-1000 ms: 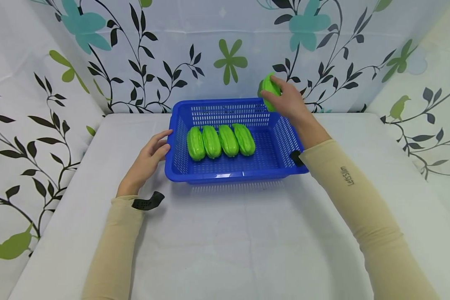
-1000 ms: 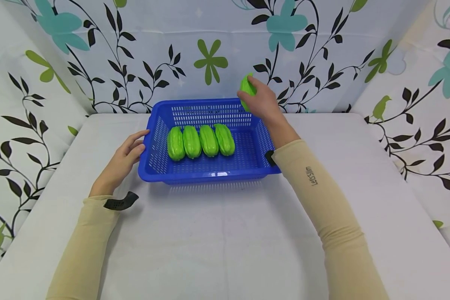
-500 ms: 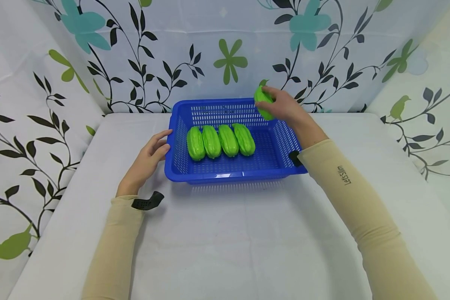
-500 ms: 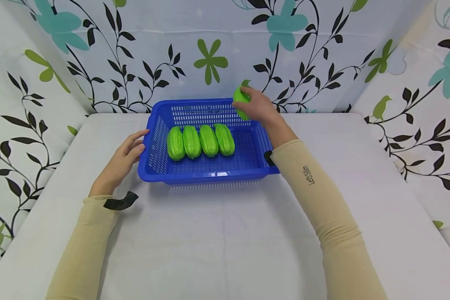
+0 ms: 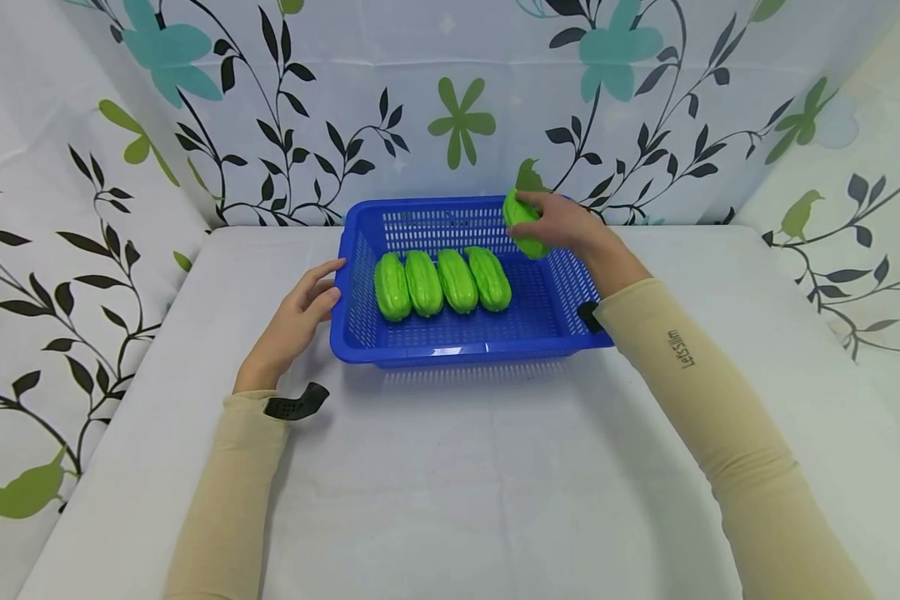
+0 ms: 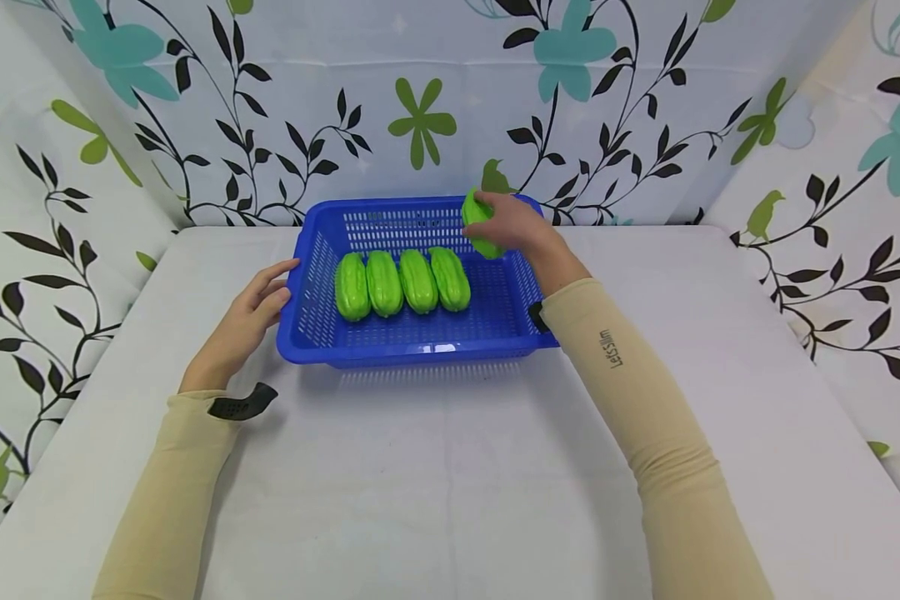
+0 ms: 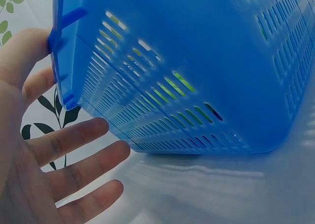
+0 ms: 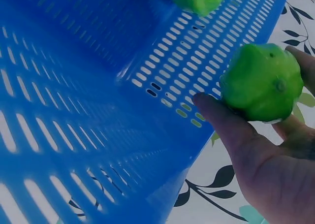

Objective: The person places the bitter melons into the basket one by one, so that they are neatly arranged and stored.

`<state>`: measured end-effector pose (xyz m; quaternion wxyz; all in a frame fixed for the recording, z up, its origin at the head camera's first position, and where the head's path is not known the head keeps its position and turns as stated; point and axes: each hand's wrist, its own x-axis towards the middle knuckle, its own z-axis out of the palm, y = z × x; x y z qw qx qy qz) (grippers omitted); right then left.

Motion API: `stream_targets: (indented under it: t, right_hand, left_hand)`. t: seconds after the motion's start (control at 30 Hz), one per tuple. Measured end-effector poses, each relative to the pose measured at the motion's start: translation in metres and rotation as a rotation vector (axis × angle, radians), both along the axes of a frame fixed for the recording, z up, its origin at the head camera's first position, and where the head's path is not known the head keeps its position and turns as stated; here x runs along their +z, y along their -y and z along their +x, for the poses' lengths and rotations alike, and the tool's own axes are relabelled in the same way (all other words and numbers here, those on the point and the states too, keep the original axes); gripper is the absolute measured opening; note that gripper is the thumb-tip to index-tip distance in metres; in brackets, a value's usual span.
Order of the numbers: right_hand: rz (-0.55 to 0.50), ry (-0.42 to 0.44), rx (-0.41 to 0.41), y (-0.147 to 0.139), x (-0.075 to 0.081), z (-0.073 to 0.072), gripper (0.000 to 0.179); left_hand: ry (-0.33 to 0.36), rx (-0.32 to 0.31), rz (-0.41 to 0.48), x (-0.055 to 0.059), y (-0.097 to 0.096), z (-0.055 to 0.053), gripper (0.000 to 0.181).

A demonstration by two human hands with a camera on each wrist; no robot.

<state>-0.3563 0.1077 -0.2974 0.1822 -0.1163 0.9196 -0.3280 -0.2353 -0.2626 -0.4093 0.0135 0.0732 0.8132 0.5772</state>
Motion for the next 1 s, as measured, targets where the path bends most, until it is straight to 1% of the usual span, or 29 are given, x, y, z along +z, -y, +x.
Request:
stream_targets:
  t: [0.23,0.43,0.57,0.73,0.87,1.0]
  right_hand:
    - [0.187,-0.006,0.088,0.001,-0.002,-0.002,0.076]
    - [0.311,0.009,0.154,-0.001,-0.007,-0.003,0.076]
    - [0.346,0.029,0.187,-0.001,-0.013,-0.004,0.074]
    - [0.36,0.042,0.216,0.002,-0.019,-0.005,0.073]
    - [0.372,0.042,0.222,0.004,-0.022,-0.005,0.073]
    - [0.373,0.062,0.22,0.004,-0.024,-0.005,0.073]
  left_hand:
    - [0.002,-0.001,0.002,0.0,0.0,0.0,0.054]
    - [-0.001,-0.002,0.003,0.0,0.0,0.001,0.054]
    - [-0.003,-0.002,0.002,0.0,0.0,0.002,0.054]
    - [-0.002,-0.001,0.004,0.001,-0.001,0.002,0.054]
    - [-0.001,0.0,0.003,0.002,-0.001,0.002,0.054]
    - [-0.001,-0.001,0.002,0.002,0.0,0.002,0.054]
